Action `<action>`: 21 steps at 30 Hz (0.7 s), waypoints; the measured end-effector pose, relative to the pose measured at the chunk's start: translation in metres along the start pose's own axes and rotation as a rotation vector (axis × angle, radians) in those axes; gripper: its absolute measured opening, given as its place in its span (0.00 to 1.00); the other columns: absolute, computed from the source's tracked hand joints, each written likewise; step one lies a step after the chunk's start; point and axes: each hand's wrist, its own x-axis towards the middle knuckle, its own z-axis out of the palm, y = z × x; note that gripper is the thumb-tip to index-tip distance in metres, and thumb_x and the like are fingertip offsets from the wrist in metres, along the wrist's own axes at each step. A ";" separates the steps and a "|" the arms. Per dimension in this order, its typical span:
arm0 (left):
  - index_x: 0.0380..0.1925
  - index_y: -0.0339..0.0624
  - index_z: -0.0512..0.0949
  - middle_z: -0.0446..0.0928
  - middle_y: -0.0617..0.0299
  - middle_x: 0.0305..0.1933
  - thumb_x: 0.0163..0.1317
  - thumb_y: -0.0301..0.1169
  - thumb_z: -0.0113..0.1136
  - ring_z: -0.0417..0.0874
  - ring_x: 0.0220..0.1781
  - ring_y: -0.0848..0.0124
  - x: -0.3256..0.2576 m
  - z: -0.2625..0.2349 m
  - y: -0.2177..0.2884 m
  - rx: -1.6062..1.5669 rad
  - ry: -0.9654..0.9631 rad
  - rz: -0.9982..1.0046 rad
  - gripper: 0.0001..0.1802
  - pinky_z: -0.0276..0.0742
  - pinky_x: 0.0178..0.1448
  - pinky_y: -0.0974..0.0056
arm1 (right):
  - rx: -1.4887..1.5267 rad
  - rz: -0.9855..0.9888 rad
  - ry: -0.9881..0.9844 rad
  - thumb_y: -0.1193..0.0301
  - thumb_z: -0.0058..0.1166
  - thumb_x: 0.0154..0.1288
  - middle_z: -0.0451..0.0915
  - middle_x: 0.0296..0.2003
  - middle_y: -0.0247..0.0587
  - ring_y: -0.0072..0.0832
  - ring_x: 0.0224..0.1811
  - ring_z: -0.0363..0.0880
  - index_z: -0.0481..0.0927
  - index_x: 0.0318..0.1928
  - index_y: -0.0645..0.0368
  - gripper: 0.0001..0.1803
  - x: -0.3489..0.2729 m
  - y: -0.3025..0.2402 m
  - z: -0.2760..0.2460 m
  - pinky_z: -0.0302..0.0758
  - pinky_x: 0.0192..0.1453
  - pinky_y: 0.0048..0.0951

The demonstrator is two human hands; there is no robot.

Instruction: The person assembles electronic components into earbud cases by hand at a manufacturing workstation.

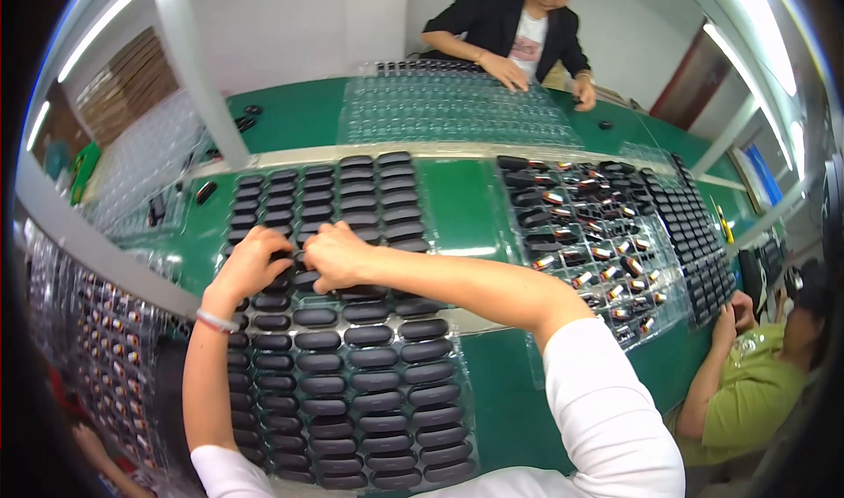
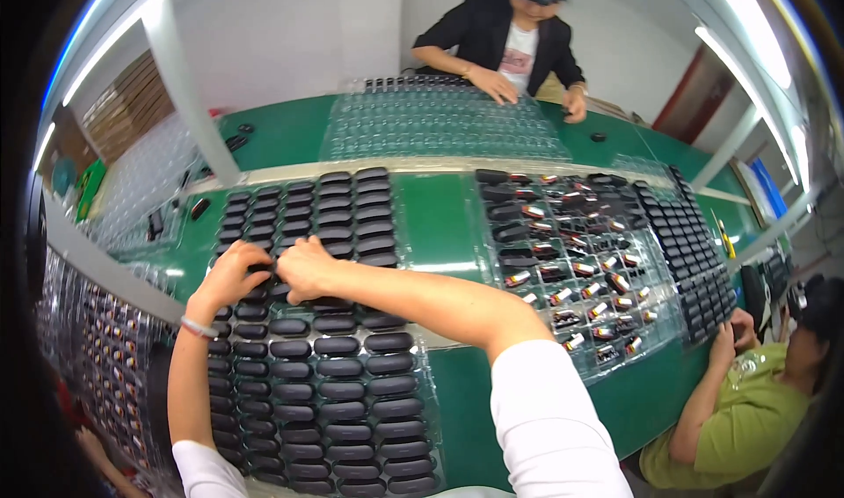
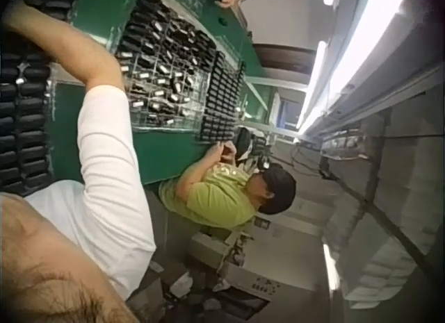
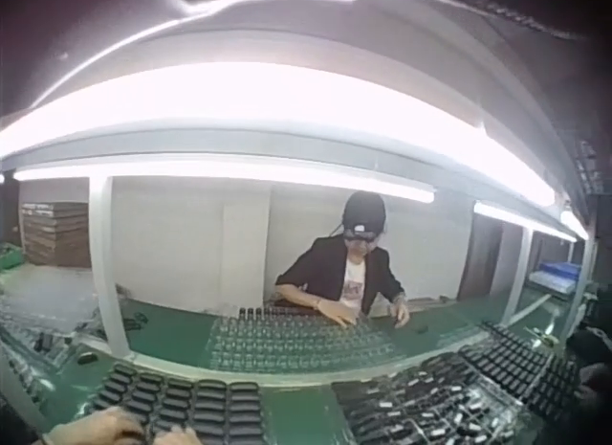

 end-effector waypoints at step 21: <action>0.35 0.35 0.79 0.77 0.54 0.44 0.47 0.22 0.64 0.75 0.49 0.56 -0.018 -0.009 0.082 -0.053 0.069 -0.163 0.12 0.71 0.53 0.58 | -0.112 1.258 0.775 0.57 0.68 0.39 0.83 0.24 0.41 0.27 0.26 0.81 0.86 0.31 0.59 0.20 -0.365 0.312 -0.227 0.75 0.36 0.29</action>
